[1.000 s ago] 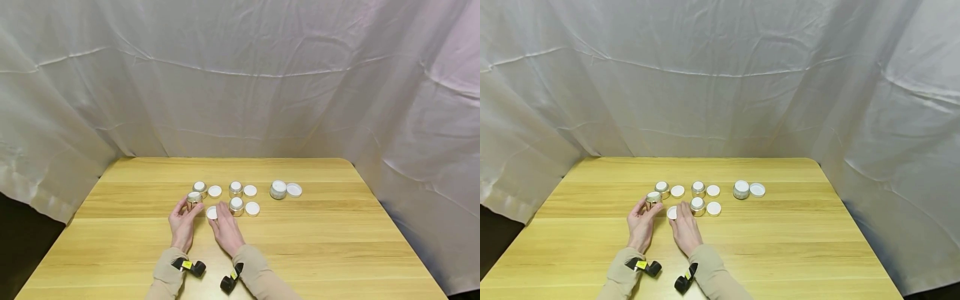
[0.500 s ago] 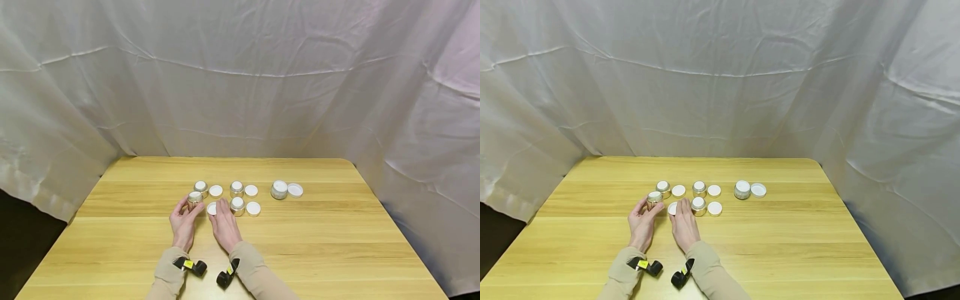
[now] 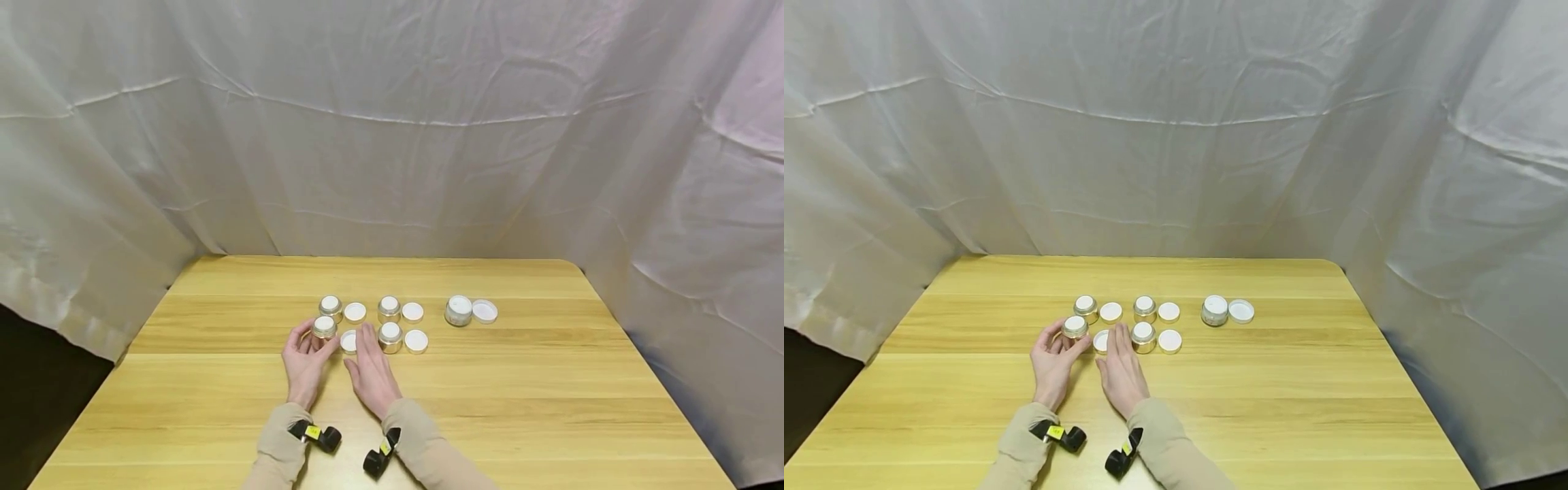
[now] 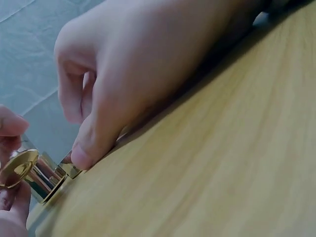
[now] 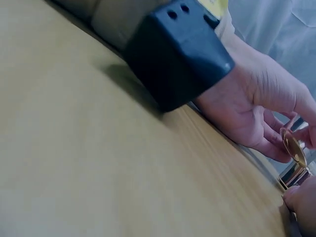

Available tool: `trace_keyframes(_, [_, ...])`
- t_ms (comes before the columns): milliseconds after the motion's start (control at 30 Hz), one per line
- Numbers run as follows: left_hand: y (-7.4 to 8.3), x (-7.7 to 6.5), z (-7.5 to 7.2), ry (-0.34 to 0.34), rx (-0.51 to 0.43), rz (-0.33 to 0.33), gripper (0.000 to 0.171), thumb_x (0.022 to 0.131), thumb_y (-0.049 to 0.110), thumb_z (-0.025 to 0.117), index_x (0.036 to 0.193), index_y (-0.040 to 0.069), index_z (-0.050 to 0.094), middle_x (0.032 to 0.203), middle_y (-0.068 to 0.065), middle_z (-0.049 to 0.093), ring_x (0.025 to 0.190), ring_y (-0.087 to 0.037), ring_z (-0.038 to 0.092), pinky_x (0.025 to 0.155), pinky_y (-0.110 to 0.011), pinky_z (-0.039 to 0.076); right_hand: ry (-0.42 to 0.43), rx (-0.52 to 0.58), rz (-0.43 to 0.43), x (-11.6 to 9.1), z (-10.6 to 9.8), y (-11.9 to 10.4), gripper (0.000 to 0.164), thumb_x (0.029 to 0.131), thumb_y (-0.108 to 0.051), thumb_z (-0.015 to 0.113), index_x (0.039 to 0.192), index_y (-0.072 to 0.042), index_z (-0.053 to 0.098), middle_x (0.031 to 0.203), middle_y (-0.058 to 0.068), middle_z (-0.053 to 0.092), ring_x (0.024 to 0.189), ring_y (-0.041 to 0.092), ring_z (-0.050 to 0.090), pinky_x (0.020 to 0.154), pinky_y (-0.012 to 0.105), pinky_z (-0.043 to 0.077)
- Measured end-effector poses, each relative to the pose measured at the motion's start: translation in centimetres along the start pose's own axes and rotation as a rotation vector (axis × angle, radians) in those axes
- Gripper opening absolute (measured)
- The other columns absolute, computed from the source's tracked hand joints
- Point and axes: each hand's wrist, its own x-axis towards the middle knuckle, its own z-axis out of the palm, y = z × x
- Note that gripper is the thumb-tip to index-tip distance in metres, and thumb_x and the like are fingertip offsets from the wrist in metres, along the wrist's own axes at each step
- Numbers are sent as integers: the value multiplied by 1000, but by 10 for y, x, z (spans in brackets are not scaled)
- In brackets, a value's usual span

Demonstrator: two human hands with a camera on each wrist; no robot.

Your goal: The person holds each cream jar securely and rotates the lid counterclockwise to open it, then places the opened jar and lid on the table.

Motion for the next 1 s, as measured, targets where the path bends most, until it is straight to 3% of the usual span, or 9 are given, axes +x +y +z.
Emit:
trace_keyframes(200, [1,-1,1,10,76,3,58,74,-11,80,127,-2,58,108,7,67,95,3,64,84,-9,54,13,85,-171,-17,-12,10,58,98,-13,63,145,12,42,154,29,41,145,40,41,119,51,38])
trace_keyframes(333, [-1,-1,0,21,180,39,63,73,-4,84,131,-1,61,116,4,63,102,4,60,93,-7,48,99,207,-262,-30,-22,19,49,94,-6,65,139,8,52,146,25,53,137,37,53,113,49,46])
trace_keyframes(467, [-3,0,-2,39,266,91,61,72,0,86,129,4,66,111,4,58,103,-2,55,93,-8,45,245,311,-250,-38,-29,28,38,87,5,68,125,4,65,127,20,69,117,31,68,102,40,57])
trace_keyframes(567, [-2,0,-3,60,311,113,59,71,2,87,127,8,68,108,4,58,102,-4,54,90,-7,46,305,413,-225,-38,-31,32,29,86,10,67,115,4,69,112,17,74,100,27,73,92,28,60])
trace_keyframes(700, [0,0,-3,74,351,105,59,70,1,87,126,7,69,110,-1,61,99,-3,56,88,-7,47,308,494,-211,-37,-30,34,22,87,13,64,107,5,70,101,15,74,88,26,72,82,21,61])
trace_keyframes(1000, [-1,-2,-1,79,440,112,59,68,4,88,124,5,69,111,-11,67,93,-3,55,82,-6,46,317,473,-225,-36,-29,34,22,86,15,62,103,4,71,95,11,73,83,25,70,77,21,60])
